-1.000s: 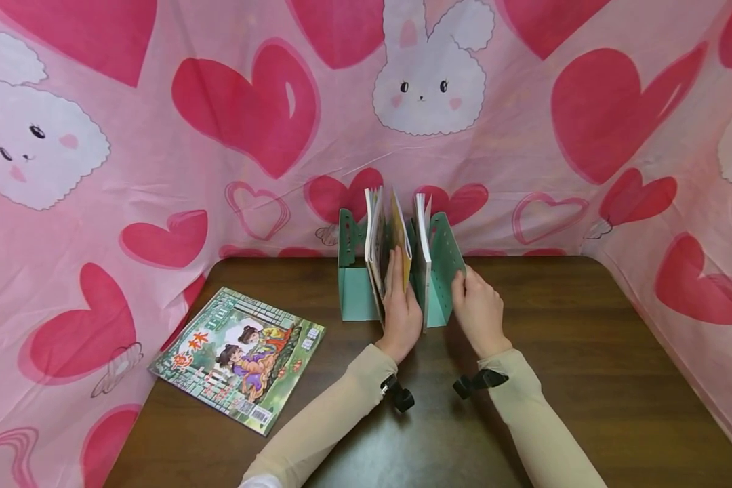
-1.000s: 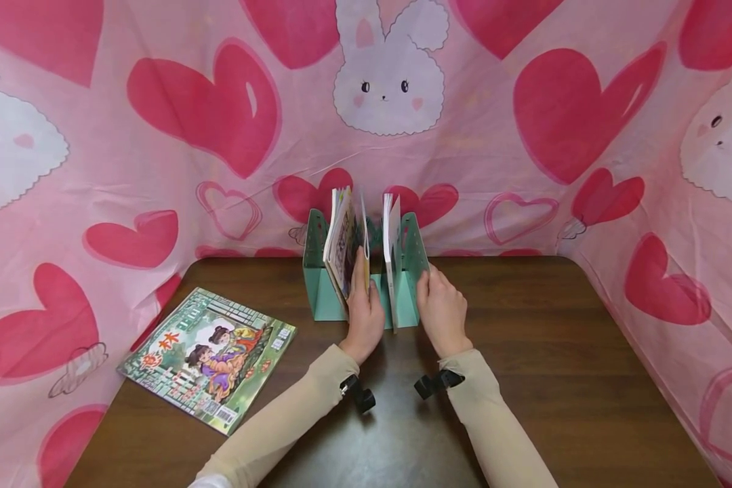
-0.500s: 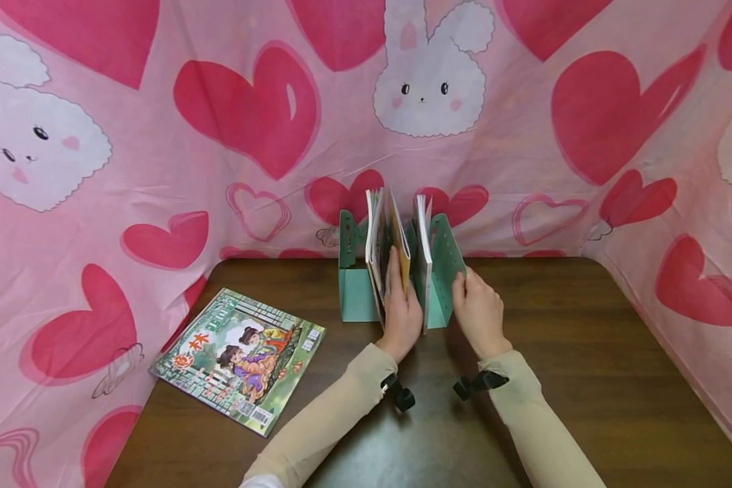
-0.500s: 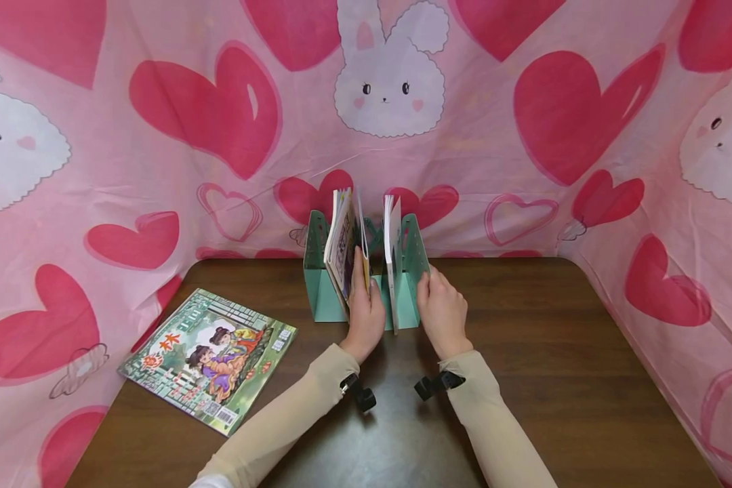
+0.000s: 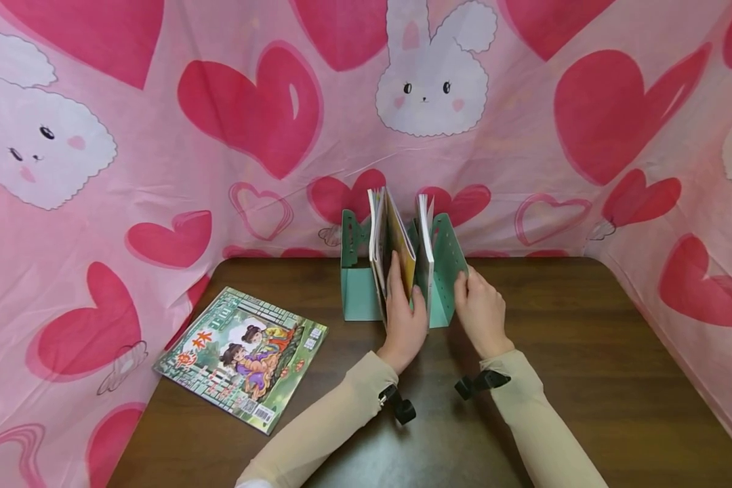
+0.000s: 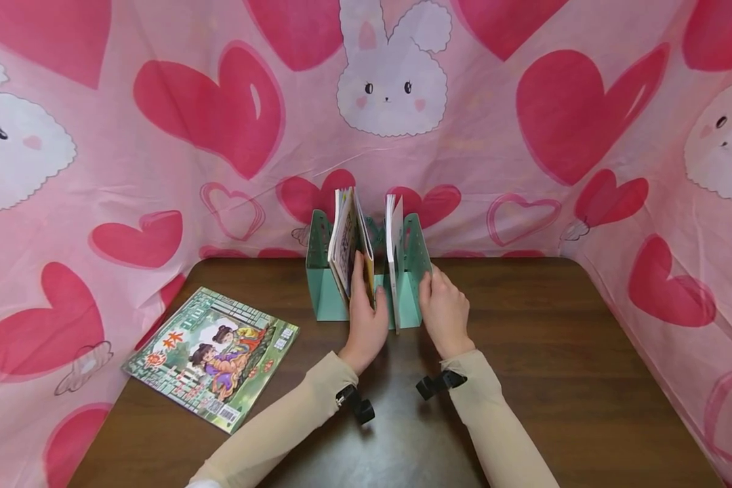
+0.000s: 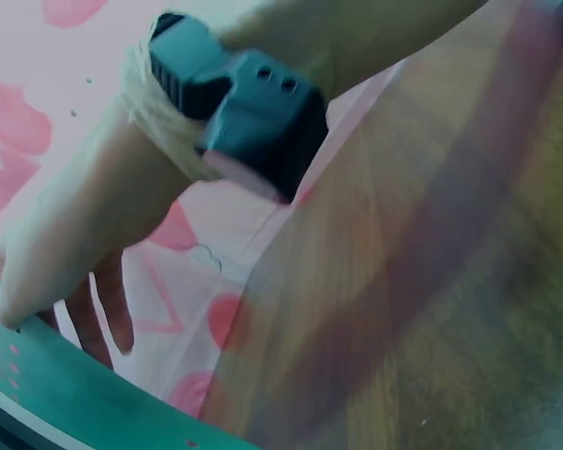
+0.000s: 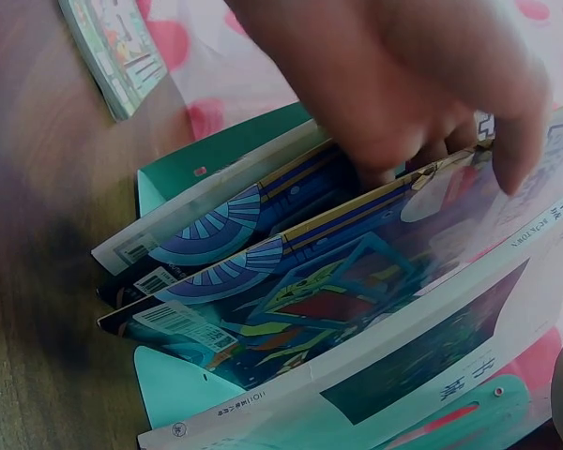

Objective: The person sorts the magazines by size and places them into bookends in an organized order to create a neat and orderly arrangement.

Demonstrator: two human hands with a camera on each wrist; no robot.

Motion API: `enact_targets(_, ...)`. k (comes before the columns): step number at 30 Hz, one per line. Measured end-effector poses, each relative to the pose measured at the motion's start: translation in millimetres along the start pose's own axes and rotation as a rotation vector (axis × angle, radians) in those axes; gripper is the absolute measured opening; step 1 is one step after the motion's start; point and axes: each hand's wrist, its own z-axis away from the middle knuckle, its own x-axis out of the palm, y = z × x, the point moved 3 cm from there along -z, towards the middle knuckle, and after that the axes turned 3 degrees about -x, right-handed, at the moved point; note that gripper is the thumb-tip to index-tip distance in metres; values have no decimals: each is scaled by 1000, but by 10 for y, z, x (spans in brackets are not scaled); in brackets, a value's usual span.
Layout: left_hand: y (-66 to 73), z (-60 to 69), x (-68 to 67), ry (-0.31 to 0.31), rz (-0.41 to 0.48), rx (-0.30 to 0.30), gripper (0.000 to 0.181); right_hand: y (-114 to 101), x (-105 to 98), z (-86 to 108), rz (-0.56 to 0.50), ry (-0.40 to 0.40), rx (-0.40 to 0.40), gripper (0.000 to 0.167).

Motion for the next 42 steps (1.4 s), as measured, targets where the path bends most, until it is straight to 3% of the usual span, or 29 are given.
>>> enact_targets(17,114,372,-211,-105,14,70,72,21,5,9,0,2,0,25)
enact_targets(27,97,472,-361,-113,11,145,69,23,6,10,17,5,6,25)
enact_targets(33,75,500,-424,-82,12,211,61,21,-3,3,18,-3,16,26)
enact_targets(42,-1,521,-576,-68,-4,149,47,17,12,-4,17,-4,20,26)
